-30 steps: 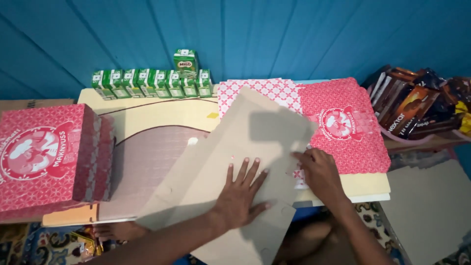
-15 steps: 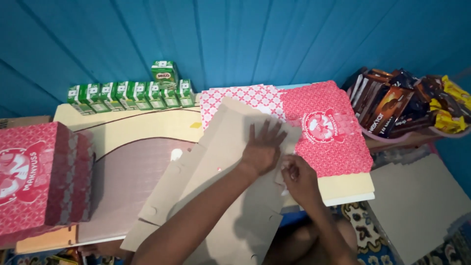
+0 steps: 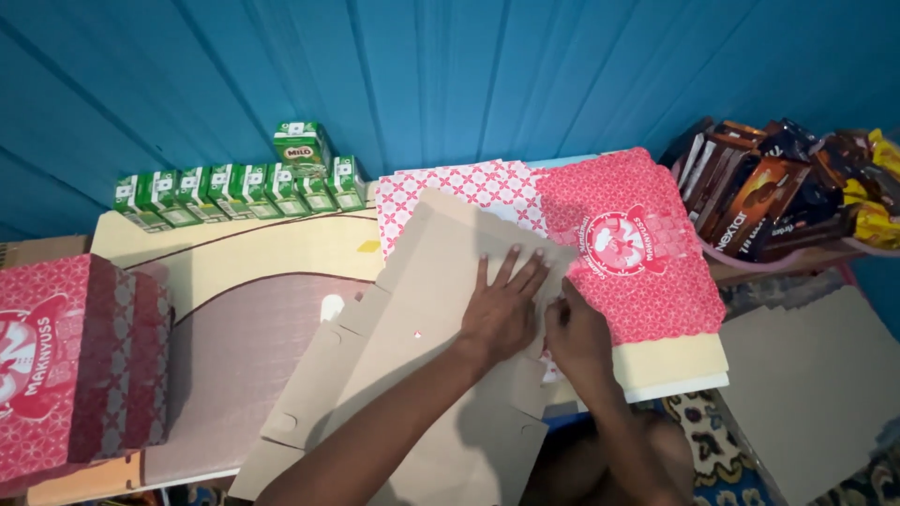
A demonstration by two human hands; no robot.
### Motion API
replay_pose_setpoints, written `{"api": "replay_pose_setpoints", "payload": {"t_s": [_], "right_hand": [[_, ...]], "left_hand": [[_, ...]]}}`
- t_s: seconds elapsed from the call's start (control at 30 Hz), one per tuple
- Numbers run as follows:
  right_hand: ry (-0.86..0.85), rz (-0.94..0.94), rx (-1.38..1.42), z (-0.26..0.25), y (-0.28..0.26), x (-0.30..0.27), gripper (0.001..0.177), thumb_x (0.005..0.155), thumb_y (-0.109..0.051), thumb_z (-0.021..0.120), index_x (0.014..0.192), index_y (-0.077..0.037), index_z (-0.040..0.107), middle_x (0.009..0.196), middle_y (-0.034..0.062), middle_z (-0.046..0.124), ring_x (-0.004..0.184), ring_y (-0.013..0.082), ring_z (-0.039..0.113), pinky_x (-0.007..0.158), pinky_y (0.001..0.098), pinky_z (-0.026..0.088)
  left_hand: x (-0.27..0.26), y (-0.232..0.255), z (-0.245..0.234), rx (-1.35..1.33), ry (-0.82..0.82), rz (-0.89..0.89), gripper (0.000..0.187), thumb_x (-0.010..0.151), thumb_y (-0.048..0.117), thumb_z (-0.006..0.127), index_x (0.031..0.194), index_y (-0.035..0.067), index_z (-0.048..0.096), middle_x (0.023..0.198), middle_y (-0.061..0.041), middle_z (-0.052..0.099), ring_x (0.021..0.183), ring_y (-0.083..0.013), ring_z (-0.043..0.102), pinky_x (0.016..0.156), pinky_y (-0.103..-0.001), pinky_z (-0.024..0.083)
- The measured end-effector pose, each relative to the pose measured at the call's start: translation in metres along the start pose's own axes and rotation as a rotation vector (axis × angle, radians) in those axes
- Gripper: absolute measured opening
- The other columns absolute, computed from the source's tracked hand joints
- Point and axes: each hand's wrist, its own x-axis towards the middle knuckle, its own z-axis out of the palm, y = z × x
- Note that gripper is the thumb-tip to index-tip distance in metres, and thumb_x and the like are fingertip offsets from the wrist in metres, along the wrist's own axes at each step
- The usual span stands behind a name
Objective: The person sits on the floor and folds flat pre-cut cardboard blanks into open cake boxes, pressing the side panels and corners into shape and stacking the finished boxes with a stack of printed pink boxes nearby.
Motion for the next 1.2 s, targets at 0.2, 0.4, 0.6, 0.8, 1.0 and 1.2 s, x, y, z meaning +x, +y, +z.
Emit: {"api": "replay_pose_setpoints", "payload": {"t_s": [0.2,0.4,0.6,0.8,1.0,1.2], "right_hand": [[0.029,-0.039,-0.071,0.002,-0.003,0.002,0.053,0.095,-0.029,0.054,0.144,-0.009,0.062,0.108,0.0233,0.075,0.108,0.0394,0.071,0.094,0.0516,0.058],[0.053,-0.005,-0.056,0.006,0.002,0.001,0.053,0.096,-0.027,0.053,0.145,-0.007,0.060,0.112,0.0273,0.073,0.113,0.0430,0.069,0.097,0.0539,0.056],[0.020,-0.028,-0.079,0.000,-0.008,0.000,0.057,0.095,-0.030,0.052,0.146,-0.007,0.058,0.114,0.0271,0.073,0.114,0.0432,0.068,0.099,0.0551,0.055],[-0.009,0.053,-0.136,-0.001,-0.011,0.001,0.054,0.098,-0.032,0.049,0.148,-0.013,0.057,0.092,0.0207,0.078,0.106,0.0398,0.073,0.098,0.0540,0.056],[-0.062,0.039,-0.183,-0.003,-0.019,0.002,0.057,0.097,-0.035,0.050,0.150,-0.017,0.056,0.104,0.0209,0.078,0.111,0.0395,0.071,0.099,0.0541,0.055],[-0.022,0.035,-0.166,-0.001,-0.011,0.001,0.053,0.099,-0.031,0.047,0.147,-0.011,0.058,0.101,0.0269,0.076,0.107,0.0469,0.071,0.094,0.0575,0.056]], "left_hand": [[-0.001,-0.001,-0.006,-0.034,-0.023,0.011,0.064,0.101,0.024,0.035,0.164,0.019,0.025,0.173,0.000,0.018,0.159,-0.0322,0.010,0.125,-0.065,0.009],[0.000,-0.003,0.007,0.008,0.015,0.008,0.064,0.101,0.026,0.033,0.164,0.020,0.023,0.172,0.000,0.018,0.159,-0.0319,0.010,0.125,-0.064,0.010],[0.003,-0.003,0.011,0.025,0.024,0.021,0.065,0.101,0.028,0.031,0.165,0.021,0.020,0.172,-0.002,0.017,0.159,-0.0328,0.011,0.124,-0.065,0.010],[0.005,-0.005,0.017,0.044,0.023,0.018,0.066,0.100,0.028,0.030,0.165,0.021,0.019,0.172,-0.002,0.015,0.159,-0.0337,0.009,0.124,-0.065,0.011],[0.004,-0.003,0.014,0.055,0.016,0.021,0.065,0.102,0.030,0.030,0.165,0.020,0.019,0.173,-0.002,0.015,0.159,-0.0335,0.008,0.123,-0.065,0.010],[0.006,-0.005,0.022,0.041,0.041,0.015,0.066,0.100,0.029,0.032,0.165,0.021,0.020,0.173,-0.002,0.015,0.159,-0.0332,0.010,0.123,-0.065,0.010]]}}
